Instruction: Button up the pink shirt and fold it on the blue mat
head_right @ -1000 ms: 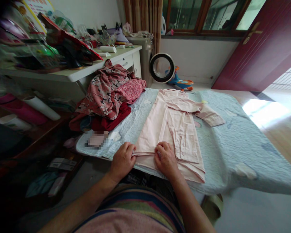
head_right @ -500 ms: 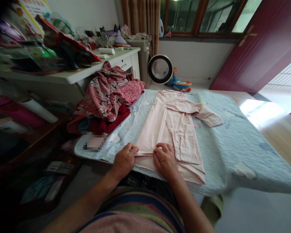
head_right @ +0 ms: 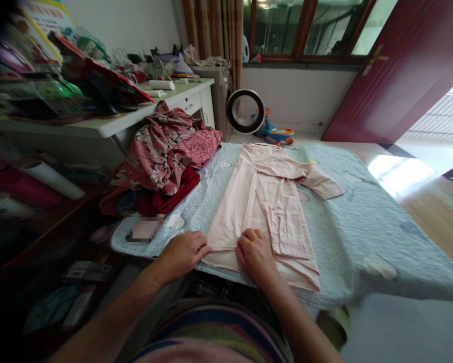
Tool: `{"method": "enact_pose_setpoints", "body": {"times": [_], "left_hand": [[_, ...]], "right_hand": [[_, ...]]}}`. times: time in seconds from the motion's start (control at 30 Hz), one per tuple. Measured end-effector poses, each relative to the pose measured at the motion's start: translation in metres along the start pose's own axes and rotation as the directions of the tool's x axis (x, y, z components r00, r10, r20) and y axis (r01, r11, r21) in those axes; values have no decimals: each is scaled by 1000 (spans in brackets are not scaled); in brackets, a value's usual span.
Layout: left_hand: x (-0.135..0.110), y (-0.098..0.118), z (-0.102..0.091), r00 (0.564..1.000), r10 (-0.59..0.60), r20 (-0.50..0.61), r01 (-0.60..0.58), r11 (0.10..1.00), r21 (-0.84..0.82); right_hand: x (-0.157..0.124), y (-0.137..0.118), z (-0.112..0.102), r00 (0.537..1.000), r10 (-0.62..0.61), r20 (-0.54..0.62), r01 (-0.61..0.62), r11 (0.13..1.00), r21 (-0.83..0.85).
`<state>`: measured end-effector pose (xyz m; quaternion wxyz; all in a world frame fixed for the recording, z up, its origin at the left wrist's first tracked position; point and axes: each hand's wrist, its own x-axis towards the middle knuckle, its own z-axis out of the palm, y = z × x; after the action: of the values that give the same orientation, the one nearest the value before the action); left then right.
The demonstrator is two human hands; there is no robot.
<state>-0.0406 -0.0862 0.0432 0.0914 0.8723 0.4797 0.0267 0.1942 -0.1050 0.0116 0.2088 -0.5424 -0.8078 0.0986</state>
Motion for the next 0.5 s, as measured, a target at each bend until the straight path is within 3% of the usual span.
{"method": "enact_pose_setpoints", "body": {"times": [0.1, 0.2, 0.3, 0.37, 0.5], "left_hand": [[22, 4, 0, 992, 23, -124, -20, 1000, 20], [43, 6, 14, 974, 108, -200, -112, 994, -8], [52, 5, 35, 980, 157, -119, -158, 987, -1], [50, 2, 47, 986, 156, -59, -156, 988, 3], [40, -3, 51, 990, 142, -10, -142, 990, 10]], "right_hand": [[14, -2, -18, 983, -64, 173, 72, 996, -45], [36, 6, -29, 973, -102, 206, 113, 993, -43], [54, 23, -25, 980, -100, 174, 119, 988, -102], [58, 34, -15, 968, -109, 228, 142, 980, -136], [46, 43, -3, 933, -147, 328, 200, 970, -136]]}}
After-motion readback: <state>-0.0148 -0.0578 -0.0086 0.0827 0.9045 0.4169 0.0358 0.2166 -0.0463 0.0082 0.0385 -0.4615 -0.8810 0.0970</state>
